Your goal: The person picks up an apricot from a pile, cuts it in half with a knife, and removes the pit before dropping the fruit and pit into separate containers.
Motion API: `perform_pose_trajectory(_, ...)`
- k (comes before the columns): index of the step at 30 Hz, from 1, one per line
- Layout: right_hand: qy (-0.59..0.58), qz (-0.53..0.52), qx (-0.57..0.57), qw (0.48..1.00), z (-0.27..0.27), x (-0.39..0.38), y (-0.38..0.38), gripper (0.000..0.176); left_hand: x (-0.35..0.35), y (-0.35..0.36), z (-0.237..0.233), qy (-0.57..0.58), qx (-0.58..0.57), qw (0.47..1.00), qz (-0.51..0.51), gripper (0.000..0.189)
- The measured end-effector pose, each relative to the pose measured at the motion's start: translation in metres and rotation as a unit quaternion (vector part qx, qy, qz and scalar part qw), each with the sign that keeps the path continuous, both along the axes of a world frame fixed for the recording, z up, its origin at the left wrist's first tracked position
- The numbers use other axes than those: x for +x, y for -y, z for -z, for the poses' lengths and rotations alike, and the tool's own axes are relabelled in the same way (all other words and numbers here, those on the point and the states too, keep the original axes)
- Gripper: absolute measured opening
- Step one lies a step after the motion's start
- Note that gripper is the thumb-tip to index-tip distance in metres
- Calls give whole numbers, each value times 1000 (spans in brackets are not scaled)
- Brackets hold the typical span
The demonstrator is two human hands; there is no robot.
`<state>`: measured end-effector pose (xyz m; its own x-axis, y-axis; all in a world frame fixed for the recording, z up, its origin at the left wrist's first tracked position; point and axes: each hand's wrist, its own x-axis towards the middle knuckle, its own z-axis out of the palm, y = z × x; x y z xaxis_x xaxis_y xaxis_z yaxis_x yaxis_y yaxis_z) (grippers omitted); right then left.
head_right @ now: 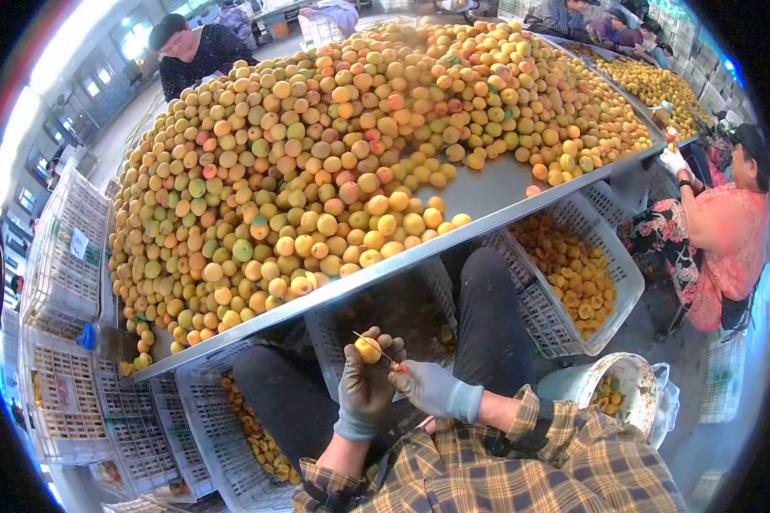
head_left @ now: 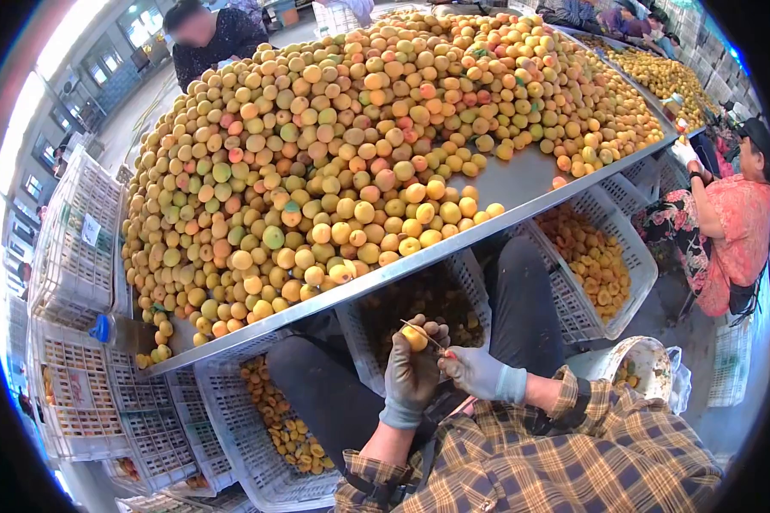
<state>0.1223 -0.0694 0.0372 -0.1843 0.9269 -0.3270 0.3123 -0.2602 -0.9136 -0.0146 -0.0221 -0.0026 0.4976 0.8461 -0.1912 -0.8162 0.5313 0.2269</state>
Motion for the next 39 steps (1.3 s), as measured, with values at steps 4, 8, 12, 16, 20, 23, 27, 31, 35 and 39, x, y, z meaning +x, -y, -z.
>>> perform_pose_trajectory(4, 0, -18, -5, 1000, 9, -1, -1, 43, 0, 3, 0, -9, -8, 1000, 10, 48)
perform_pose_trajectory(8, 33, 3, 27, 999, 15, -5, -3, 39, 6, 5, 1, 18, -28, 999, 27, 50)
perform_pose_trajectory(12, 83, 18, 1, 996, 14, -5, -13, 40, 6, 5, 3, -75, 22, 997, 5, 51)
perform_pose_trajectory(16, 64, -54, -29, 996, 2, 6, -27, 42, -4, -6, -3, -239, 100, 966, -2, 46)
perform_pose_trajectory(20, 80, -28, -22, 996, 18, 0, -10, 44, -3, -4, 6, -201, 67, 977, 25, 45)
perform_pose_trajectory(23, 95, 25, -28, 995, 31, -9, 1, 43, 4, 4, 24, -97, -63, 993, 36, 46)
perform_pose_trajectory(27, 94, 30, -44, 994, 40, -10, -9, 41, 10, 4, 23, -163, -55, 985, 9, 45)
perform_pose_trajectory(31, -12, -27, -106, 994, 29, 0, -30, 39, 1, -4, 30, -228, -15, 974, -3, 44)
perform_pose_trajectory(35, 77, 1, 0, 997, 31, -9, -23, 36, 1, -11, 25, -212, 15, 977, -20, 44)
perform_pose_trajectory(39, 103, 41, -40, 993, 44, -19, 0, 42, 1, -7, 33, -133, -101, 986, -19, 46)
